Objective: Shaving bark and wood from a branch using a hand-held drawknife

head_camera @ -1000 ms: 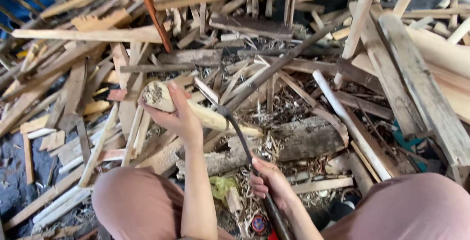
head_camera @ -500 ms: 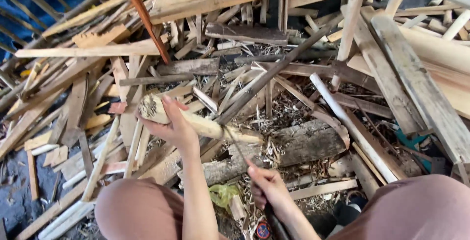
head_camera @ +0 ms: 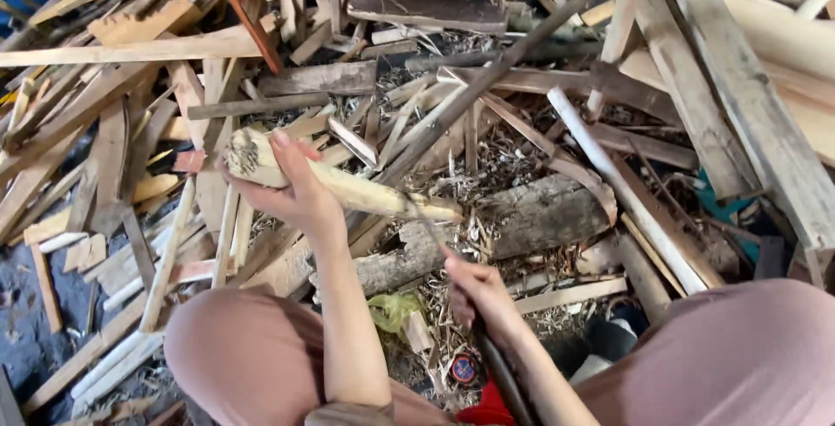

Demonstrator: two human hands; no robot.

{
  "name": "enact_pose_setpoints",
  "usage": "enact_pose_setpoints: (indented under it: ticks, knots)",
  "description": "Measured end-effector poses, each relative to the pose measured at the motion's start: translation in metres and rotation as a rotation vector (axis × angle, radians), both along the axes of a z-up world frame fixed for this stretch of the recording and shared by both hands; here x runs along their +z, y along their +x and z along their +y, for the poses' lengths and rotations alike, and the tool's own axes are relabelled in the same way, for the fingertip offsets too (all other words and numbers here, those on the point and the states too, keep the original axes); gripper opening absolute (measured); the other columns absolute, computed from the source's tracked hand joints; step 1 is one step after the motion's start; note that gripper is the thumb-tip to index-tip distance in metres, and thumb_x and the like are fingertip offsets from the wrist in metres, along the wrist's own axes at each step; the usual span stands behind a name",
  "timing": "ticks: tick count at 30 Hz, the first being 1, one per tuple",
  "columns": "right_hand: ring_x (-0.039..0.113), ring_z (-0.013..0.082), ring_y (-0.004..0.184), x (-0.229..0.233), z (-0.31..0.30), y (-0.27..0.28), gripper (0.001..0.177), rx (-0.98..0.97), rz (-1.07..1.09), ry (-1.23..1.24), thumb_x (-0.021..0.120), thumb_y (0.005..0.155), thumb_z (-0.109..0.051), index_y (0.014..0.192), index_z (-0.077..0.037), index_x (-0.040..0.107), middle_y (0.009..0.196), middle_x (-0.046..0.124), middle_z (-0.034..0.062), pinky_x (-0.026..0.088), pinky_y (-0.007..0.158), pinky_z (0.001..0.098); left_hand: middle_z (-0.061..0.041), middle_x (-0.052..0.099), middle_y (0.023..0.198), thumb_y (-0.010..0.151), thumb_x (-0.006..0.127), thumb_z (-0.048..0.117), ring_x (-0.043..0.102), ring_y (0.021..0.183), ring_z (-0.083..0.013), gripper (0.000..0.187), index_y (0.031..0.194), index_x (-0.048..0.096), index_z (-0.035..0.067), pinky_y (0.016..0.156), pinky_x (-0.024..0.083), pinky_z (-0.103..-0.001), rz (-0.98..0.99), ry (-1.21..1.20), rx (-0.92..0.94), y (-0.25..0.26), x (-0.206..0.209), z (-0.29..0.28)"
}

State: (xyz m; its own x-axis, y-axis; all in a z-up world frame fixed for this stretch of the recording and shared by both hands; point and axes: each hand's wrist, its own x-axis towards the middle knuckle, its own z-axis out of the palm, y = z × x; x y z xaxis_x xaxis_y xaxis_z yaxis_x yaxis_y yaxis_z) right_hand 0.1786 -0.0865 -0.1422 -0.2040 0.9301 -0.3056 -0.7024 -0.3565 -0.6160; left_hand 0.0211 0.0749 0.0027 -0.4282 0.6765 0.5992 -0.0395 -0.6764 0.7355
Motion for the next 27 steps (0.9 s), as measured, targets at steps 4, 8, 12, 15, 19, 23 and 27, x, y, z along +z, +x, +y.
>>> enact_pose_setpoints:
  ticks: [4,8,12,15,19,23,27]
  knots:
    - [0.039,0.0114,0.035,-0.006,0.001,0.014,0.028,-0.2,-0.237,-0.334,0.074,0.096,-0.028,0.085,-0.002,0.071,0.054,0.041,0.0035,0.033,0.032,0.0267,-0.009,0.057,0.067,0.106,0.064,0.016,0.057,0.054,-0.0153,0.038,0.132,0.041,-0.002,0.069,0.053,-0.034,0.114,0.127,0.228,0.0,0.012,-0.005]
    - [0.032,0.0076,0.036,0.03,-0.01,-0.007,0.053,-0.015,0.002,-0.22,0.061,0.097,-0.023,0.149,-0.013,0.059,0.049,0.043,-0.0013,0.024,0.033,0.0218,-0.007,0.056,0.098,0.105,0.059,0.014,0.057,0.072,-0.0131,0.04,0.137,0.037,0.008,0.067,0.053,-0.026,-0.042,0.025,-0.051,-0.019,-0.008,0.009]
    - [0.037,0.0062,0.034,0.035,-0.006,-0.009,0.054,0.039,0.21,-0.087,0.06,0.099,-0.018,0.151,-0.004,0.053,0.048,0.05,-0.0023,0.031,0.028,0.0198,0.001,0.057,0.086,0.105,0.063,0.019,0.057,0.071,-0.0103,0.026,0.127,0.051,0.012,0.064,0.054,-0.028,-0.078,0.143,-0.26,-0.032,-0.022,0.02]
    - [0.037,0.005,0.035,-0.023,0.007,0.016,0.057,-0.043,0.082,-0.275,0.059,0.099,-0.026,0.154,-0.013,0.051,0.049,0.049,-0.0043,0.028,0.03,0.0176,0.006,0.054,0.084,0.102,0.06,0.038,0.054,0.073,-0.0081,0.024,0.112,0.055,0.016,0.078,0.051,-0.03,-0.163,0.017,-0.378,-0.043,-0.036,0.015]
    - [0.041,0.0094,0.035,-0.018,0.005,0.002,0.039,-0.019,-0.071,-0.231,0.069,0.1,-0.032,0.069,-0.01,0.059,0.048,0.048,-0.001,0.032,0.03,0.0253,0.006,0.058,0.083,0.101,0.065,0.031,0.056,0.07,-0.0069,0.026,0.121,0.056,0.017,0.067,0.051,-0.027,-0.122,0.07,-0.358,-0.045,-0.029,0.024]
    - [0.035,0.0056,0.034,0.045,-0.016,-0.014,0.016,0.059,0.032,-0.122,0.064,0.095,-0.021,0.104,-0.007,0.063,0.104,0.048,-0.0015,0.03,0.032,0.0205,0.007,0.054,0.081,0.099,0.066,0.042,0.055,0.067,-0.0084,0.039,0.128,0.054,0.019,0.074,0.055,-0.032,-0.13,0.062,-0.439,-0.056,-0.036,0.004]
    - [0.031,0.0064,0.039,-0.01,0.005,0.012,0.047,-0.011,0.126,-0.345,0.057,0.1,-0.022,0.147,-0.022,0.061,0.053,0.043,-0.0024,0.023,0.035,0.0217,0.006,0.052,0.078,0.095,0.07,0.051,0.055,0.066,-0.0084,0.04,0.113,0.053,0.02,0.083,0.056,-0.034,-0.166,0.076,-0.588,-0.061,-0.034,0.003]
